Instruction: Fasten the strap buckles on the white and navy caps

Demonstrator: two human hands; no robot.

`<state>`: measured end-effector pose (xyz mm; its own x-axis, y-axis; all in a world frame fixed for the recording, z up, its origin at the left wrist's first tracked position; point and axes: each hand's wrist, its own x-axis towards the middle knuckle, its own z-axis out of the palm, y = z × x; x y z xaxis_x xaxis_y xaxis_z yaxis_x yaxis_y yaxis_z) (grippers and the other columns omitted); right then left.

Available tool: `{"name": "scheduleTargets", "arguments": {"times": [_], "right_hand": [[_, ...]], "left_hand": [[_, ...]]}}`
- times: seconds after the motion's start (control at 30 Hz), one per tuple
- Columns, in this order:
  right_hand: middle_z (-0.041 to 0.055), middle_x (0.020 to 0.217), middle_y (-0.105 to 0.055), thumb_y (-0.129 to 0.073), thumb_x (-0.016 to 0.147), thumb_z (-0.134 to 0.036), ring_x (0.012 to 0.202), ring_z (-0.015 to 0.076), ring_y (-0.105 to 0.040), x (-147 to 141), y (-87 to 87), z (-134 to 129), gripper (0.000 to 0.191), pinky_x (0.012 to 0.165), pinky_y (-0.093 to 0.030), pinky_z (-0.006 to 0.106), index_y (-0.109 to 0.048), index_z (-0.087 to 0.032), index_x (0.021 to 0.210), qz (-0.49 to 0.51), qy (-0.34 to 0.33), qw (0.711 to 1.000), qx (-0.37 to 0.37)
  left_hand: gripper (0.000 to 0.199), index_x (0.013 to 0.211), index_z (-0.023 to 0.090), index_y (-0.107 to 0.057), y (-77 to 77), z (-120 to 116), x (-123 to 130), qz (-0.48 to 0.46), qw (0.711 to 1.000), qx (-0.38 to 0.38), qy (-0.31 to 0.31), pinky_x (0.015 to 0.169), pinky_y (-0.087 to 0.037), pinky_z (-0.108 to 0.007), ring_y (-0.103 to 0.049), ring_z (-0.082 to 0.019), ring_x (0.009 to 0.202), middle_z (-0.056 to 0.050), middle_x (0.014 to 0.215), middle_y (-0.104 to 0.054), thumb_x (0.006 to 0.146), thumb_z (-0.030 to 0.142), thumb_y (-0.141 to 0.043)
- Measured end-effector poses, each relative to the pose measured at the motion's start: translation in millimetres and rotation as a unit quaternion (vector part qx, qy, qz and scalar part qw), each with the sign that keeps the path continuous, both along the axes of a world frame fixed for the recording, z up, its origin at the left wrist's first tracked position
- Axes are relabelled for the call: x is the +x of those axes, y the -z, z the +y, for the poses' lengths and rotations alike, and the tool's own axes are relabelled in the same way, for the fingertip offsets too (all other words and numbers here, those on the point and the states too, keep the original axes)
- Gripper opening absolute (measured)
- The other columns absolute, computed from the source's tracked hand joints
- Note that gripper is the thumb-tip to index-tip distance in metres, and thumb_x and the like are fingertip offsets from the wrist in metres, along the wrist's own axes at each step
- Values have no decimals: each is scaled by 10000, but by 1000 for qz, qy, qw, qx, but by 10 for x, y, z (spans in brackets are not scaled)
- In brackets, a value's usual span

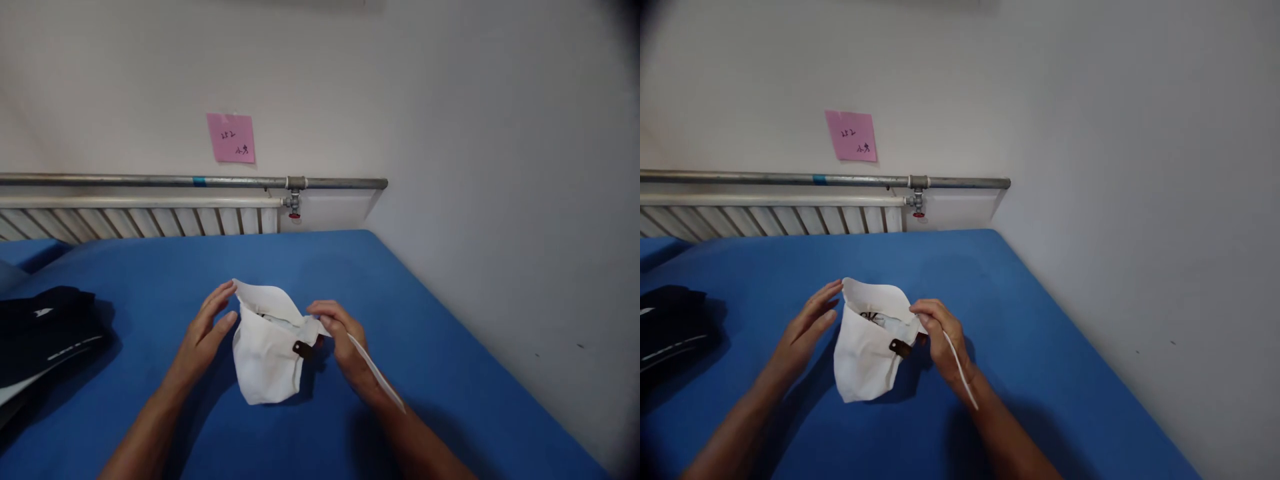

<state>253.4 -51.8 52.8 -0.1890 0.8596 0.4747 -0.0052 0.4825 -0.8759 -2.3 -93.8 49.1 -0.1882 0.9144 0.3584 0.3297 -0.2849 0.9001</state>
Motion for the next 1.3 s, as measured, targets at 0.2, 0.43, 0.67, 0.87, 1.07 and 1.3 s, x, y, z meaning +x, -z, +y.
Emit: {"name": "scheduleTargets", "arguments": {"times": [0.2,0.43,0.67,0.87,1.07,1.3], "right_hand": [[9,853,-698,-472,915,-274,667,136,-592,-1,-35,-74,196,614,-480,258,-662,-235,945,22,-20,999,-35],[-31,645,-608,-448,917,-305,463,94,-464,71,-91,-106,201,451,-381,213,-619,-206,878,42,8,998,-53],[-4,713,-615,-596,823,-223,629,118,-540,127,-207,-134,61,600,-439,246,-616,-189,777,-109,-82,985,102],[-38,626,-550,-635,784,-233,542,88,-450,116,-203,-167,95,534,-376,221,-599,-180,713,-139,-127,982,18],[-50,629,-548,-701,762,-260,561,81,-447,123,-221,-197,98,525,-346,197,-644,-180,752,-252,-261,920,-149],[-33,623,-546,-655,765,-291,558,93,-440,159,-237,-159,134,528,-348,210,-614,-176,711,-154,-246,947,-136]], "left_hand": [[257,1125,241,-658,-200,-150,77,216,967,95,100,1123,-315,-485,-616,-249,1098,-36,1046,-723,891,312,-580],[363,633,199,-537,-156,-162,-13,89,991,-9,99,660,-469,-292,-536,-162,658,-19,679,-573,933,396,-480],[74,835,237,-703,-235,-175,-260,97,944,-124,290,1123,-316,-440,-614,-224,1019,-11,884,-701,795,299,-709],[120,934,265,-716,-232,-151,-378,114,915,-85,377,1195,-178,-451,-654,-159,914,22,883,-695,883,212,-622],[92,860,225,-687,-317,-194,-401,134,894,-142,404,1158,-272,-414,-648,-169,914,19,853,-691,888,269,-612],[337,1041,259,-729,-415,-219,-160,130,899,-266,322,888,-502,-291,-644,-215,1022,-23,1081,-726,948,435,-457]]}}
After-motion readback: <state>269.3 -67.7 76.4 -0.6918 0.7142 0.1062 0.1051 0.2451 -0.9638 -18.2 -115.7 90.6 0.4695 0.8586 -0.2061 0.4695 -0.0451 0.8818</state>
